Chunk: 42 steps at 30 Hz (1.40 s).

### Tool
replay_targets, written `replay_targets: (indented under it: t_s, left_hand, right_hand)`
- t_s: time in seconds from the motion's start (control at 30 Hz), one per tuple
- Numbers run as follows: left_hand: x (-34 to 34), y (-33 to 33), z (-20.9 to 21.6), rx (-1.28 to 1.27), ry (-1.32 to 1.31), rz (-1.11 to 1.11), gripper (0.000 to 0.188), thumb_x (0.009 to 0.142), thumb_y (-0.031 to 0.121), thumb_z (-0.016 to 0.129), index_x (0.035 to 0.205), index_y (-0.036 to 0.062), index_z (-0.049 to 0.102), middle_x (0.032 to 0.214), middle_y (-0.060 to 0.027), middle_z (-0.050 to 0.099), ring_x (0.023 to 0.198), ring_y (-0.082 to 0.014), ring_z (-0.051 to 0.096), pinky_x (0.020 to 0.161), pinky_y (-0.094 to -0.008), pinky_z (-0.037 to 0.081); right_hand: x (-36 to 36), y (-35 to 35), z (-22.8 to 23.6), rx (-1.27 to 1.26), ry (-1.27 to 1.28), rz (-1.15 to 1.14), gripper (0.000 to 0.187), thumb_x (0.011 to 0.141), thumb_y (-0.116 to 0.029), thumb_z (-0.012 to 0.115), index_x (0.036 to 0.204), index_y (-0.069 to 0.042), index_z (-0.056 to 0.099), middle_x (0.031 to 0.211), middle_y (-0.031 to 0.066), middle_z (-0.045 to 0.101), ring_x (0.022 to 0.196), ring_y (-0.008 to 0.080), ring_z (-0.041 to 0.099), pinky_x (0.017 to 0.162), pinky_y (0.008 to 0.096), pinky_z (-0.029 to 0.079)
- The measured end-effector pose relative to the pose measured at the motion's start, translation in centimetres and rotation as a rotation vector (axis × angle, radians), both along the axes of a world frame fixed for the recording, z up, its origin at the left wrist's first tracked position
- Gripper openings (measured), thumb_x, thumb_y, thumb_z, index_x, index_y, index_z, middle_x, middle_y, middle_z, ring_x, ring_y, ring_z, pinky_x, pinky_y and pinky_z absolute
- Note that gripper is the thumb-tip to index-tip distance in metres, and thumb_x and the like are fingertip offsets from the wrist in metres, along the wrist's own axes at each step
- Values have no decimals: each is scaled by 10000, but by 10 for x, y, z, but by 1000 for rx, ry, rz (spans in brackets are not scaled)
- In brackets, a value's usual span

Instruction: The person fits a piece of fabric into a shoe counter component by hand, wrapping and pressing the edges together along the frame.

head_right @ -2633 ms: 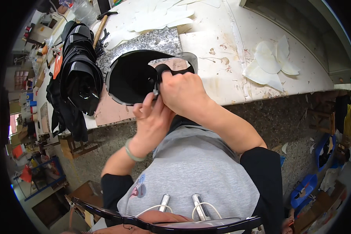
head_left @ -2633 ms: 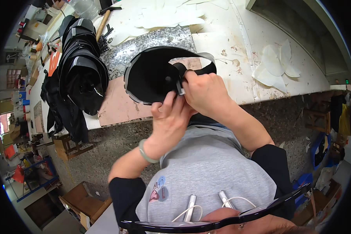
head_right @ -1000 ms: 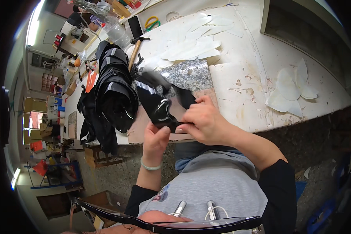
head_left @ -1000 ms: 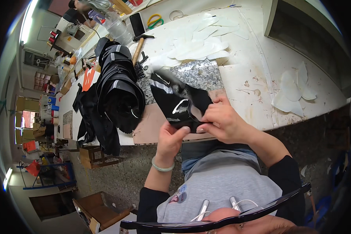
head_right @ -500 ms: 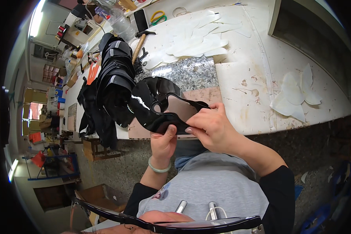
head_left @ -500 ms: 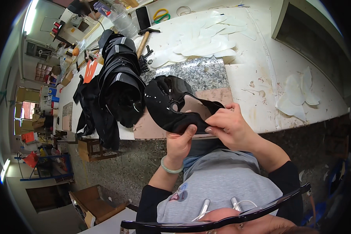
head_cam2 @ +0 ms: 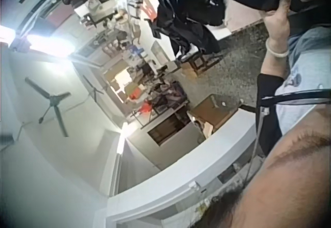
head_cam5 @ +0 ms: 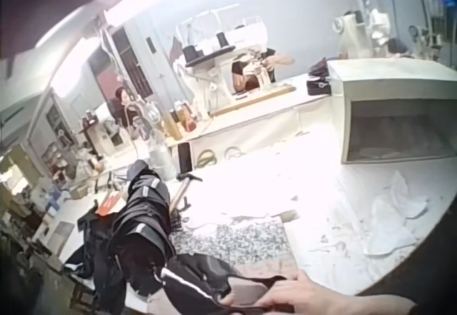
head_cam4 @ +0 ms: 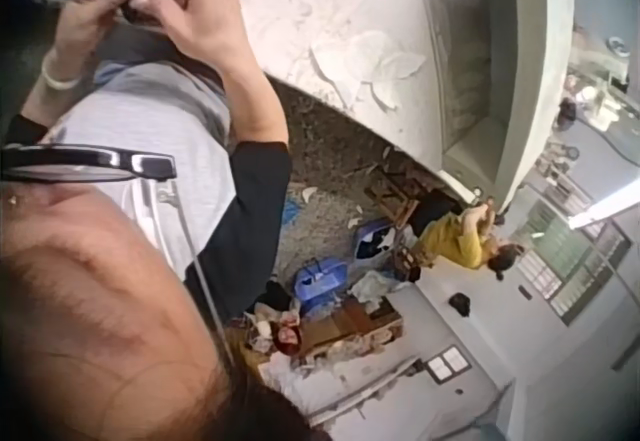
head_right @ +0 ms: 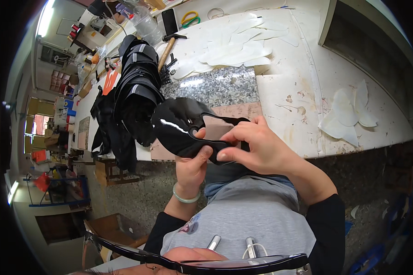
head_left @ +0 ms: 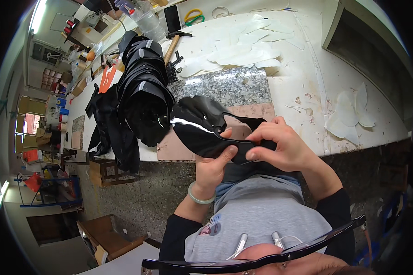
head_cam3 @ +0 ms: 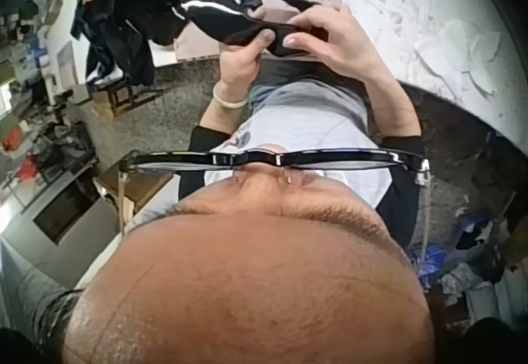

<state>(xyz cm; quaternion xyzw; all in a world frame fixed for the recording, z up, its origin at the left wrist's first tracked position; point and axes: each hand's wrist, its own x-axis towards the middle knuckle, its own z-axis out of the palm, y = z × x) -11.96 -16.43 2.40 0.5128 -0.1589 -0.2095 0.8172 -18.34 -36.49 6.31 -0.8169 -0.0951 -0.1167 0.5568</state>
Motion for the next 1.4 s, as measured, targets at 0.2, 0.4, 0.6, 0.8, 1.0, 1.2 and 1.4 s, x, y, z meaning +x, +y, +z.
replay_targets:
  t_s: [0.2,0.4,0.6,0.8,1.0,1.2,1.4]
  left_hand:
    - [8,1,21,27,60,13,345,872,-9,706,1210,-22,638,1085,-67,684,962,-140,642,877,-271,511]
    - [8,11,20,236,-69,-4,228,894,79,720,1085,-41,683,922,-28,696,852,-91,611,760,-238,504]
    - [40,16,45,400,-339,88,198,917,134,711,1012,-38,684,897,-12,686,787,-66,591,690,-224,484]
    - [53,11,37,99,42,-29,210,879,-5,684,1086,-39,665,1036,-93,711,918,-145,675,821,-285,543]
    - [69,9,55,148,148,-333,247,854,-32,679,1099,-42,656,1048,-111,707,925,-158,680,845,-288,541]
    - [90,-9,58,322,74,-433,368,837,-4,719,1185,-45,603,1046,-96,702,908,-144,675,826,-278,545]
    - [118,-27,65,447,-168,-361,252,906,130,712,1063,-56,645,948,-63,702,797,-88,641,702,-230,534]
  right_hand:
    - [0,8,-10,-125,-189,-86,143,849,-115,718,806,-61,592,753,64,575,701,244,529,733,342,381]
    - [-1,15,-4,175,146,45,122,840,-75,702,889,-25,603,832,121,585,762,299,547,754,379,446]
    - [-1,30,-12,-213,-212,-46,126,809,-21,684,902,0,602,838,129,586,812,305,552,744,391,457]
    - [3,22,-18,-126,-242,162,119,808,-86,732,874,-20,659,785,98,630,755,270,586,677,379,486]
    - [37,-46,10,92,-278,-212,298,892,-117,709,1145,17,625,1105,124,653,1001,175,607,871,305,485]
    - [67,-47,-7,409,398,135,381,796,22,779,1111,-6,567,993,29,641,952,81,597,851,243,501]
    - [83,-47,4,271,399,-58,355,837,-111,781,1104,31,594,935,36,681,842,75,625,775,219,519]
